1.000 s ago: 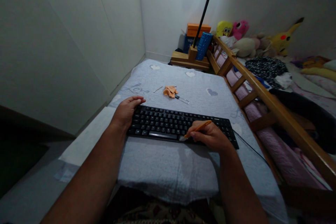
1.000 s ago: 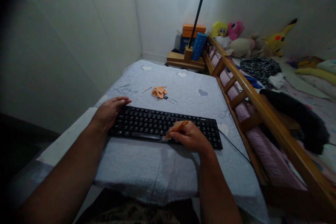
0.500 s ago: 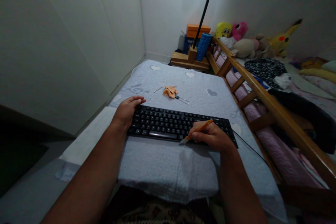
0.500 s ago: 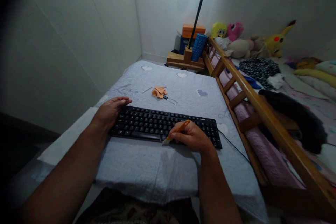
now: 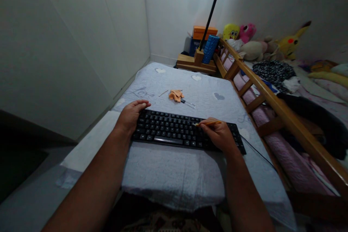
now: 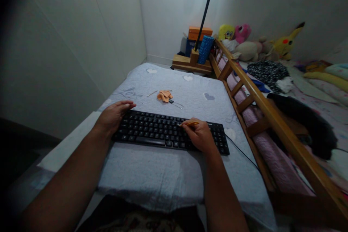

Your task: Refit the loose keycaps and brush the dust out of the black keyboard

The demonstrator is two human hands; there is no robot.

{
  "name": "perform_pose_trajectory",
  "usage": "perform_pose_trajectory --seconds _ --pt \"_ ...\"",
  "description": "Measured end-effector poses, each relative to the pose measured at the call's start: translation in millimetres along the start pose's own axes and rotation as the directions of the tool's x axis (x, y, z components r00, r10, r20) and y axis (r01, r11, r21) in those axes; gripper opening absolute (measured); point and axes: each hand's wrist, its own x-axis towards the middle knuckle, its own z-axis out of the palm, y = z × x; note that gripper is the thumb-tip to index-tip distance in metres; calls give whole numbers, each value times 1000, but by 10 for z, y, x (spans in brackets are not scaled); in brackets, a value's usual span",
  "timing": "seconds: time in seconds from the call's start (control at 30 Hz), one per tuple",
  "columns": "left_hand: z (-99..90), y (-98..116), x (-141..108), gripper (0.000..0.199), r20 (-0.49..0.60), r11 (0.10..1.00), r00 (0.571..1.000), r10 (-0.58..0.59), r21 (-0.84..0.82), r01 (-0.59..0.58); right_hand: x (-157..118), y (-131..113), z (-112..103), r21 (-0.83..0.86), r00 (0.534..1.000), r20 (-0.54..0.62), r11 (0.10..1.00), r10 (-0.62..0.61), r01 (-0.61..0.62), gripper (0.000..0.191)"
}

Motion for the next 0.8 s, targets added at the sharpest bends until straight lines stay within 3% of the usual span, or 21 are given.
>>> perform_pose_trajectory --seconds 0.13,0.37,0.53,0.7,0.8 --pt "2 2 -3 21 -3 1000 1000 3 -2 -3 -33 -40 -42 87 997 78 996 11 -18 21" --pt "2 2 0 20 -2 1000 1000 2 -7 -2 10 0 30 -18 996 -64 998 -61 60 19" --pt "-5 -10 10 21 3 1000 1000 0 -12 0 -21 -58 -25 61 990 144 998 -7 -2 19" --pt "-7 -17 13 23 1 1000 1000 -4 -14 4 -77 -80 -139 222 932 360 968 31 -118 25" --pt "-2 -7 9 23 -4 1000 1000 -10 -7 10 -83 -57 -155 264 932 358 952 53 -156 26"
